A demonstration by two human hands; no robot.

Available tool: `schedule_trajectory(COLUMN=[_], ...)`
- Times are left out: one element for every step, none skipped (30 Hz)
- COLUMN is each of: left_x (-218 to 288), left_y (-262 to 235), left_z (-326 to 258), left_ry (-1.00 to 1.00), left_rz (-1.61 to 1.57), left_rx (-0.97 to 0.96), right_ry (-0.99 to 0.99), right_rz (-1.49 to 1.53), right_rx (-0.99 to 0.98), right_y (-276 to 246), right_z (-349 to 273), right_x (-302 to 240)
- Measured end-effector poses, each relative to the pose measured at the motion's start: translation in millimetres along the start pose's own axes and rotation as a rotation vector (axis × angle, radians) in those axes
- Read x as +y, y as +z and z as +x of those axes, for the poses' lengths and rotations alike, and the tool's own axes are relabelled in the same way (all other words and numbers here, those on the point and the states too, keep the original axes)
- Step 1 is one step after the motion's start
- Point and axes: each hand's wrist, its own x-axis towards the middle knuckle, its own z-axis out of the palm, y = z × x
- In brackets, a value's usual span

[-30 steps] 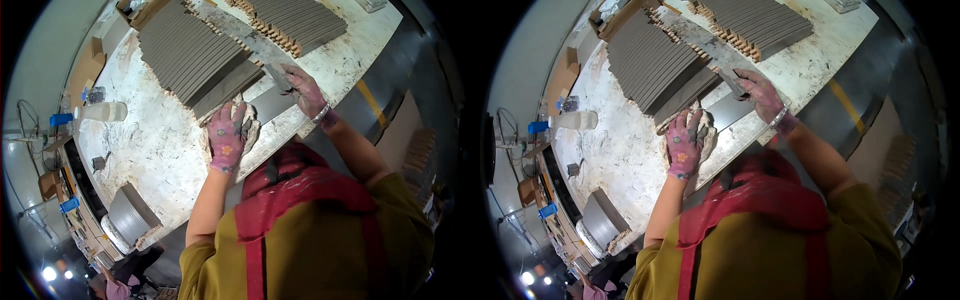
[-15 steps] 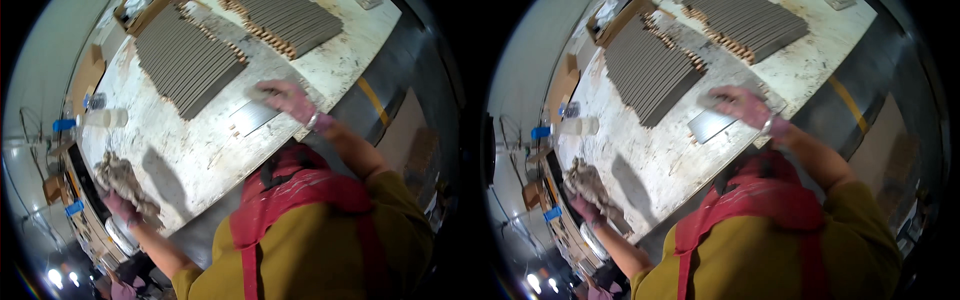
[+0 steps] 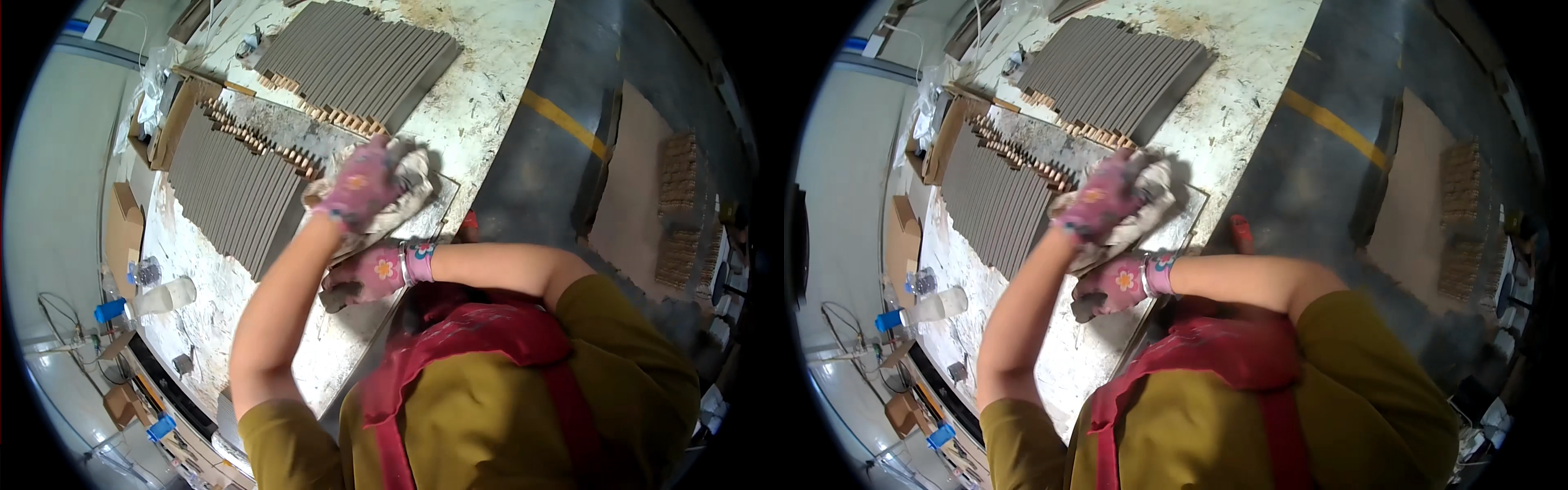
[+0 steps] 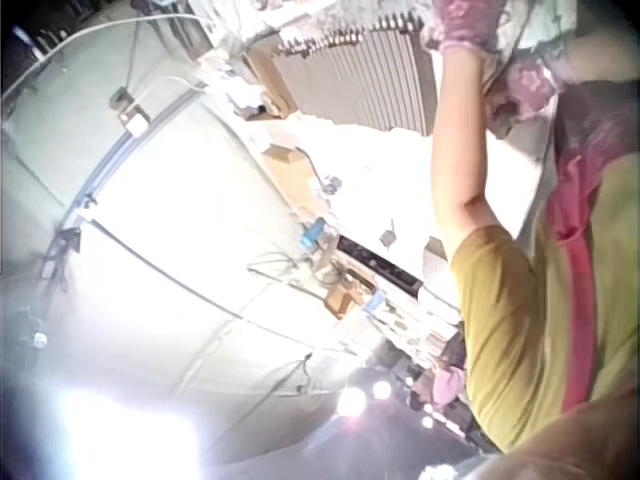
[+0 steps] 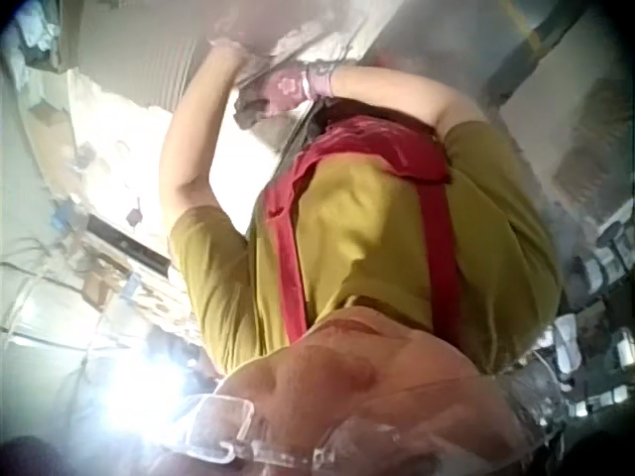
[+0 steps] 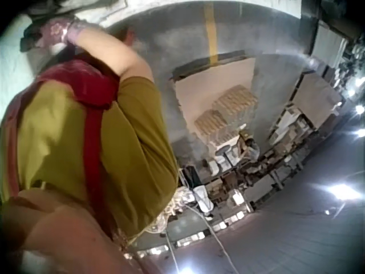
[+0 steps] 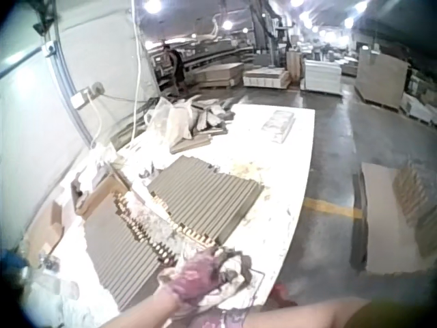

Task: The person uses a small grey block to polish the surfaces and ends of several wooden slats, wiping them with a cloth and then placing them in a stack.

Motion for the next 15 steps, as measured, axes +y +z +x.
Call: schedule_trajectory(left_x=[5, 6, -7, -11, -17, -21, -21, -19, -19, -18, -15, -11, -11, -11, -16], left_y=[15, 26, 33, 33, 35, 37, 32, 26, 21, 17, 16, 16, 20, 23, 22], left_z=[17, 24, 26, 28, 31, 33, 35, 36, 35, 32, 28, 27, 24, 20, 20], left_ry=[-0.032, -0.078, -0.059, -0.023, -0.007, 0.007, 0.011, -0.010, -0.031, -0.049, -0.092, -0.135, -0.038, 0.058, 0.036], left_rz=[0.086, 0.175, 0.091, 0.020, 0.027, 0.034, 0.038, -0.104, -0.248, -0.381, -0.399, -0.418, -0.209, 0.000, -0.068], left_rx=[-0.027, -0.050, -0.031, 0.035, 0.021, 0.009, 0.004, 0.003, 0.003, 0.021, -0.004, -0.029, -0.017, -0.006, -0.023], right_ry=[-0.069, -0.186, -0.216, -0.247, -0.246, -0.184, -0.123, -0.125, -0.109, -0.087, -0.132, -0.125, -0.074, -0.023, 0.054], right_rz=[-0.133, -0.171, -0.177, -0.182, -0.176, -0.090, -0.010, -0.009, -0.010, -0.007, 0.019, 0.022, -0.040, -0.104, -0.125], right_rx=[0.097, 0.273, 0.314, 0.352, 0.357, 0.319, 0.285, 0.291, 0.273, 0.260, 0.301, 0.310, 0.257, 0.201, 0.128], right_y=[6, 5, -1, -5, -4, -1, -5, -8, -11, -11, -8, -8, -9, -11, -13], right_z=[-1, -5, -5, -5, -5, -5, -3, -3, -4, -5, -3, -4, -3, -3, -5], right_x=[16, 13, 12, 12, 14, 18, 18, 18, 17, 16, 22, 25, 20, 16, 11])
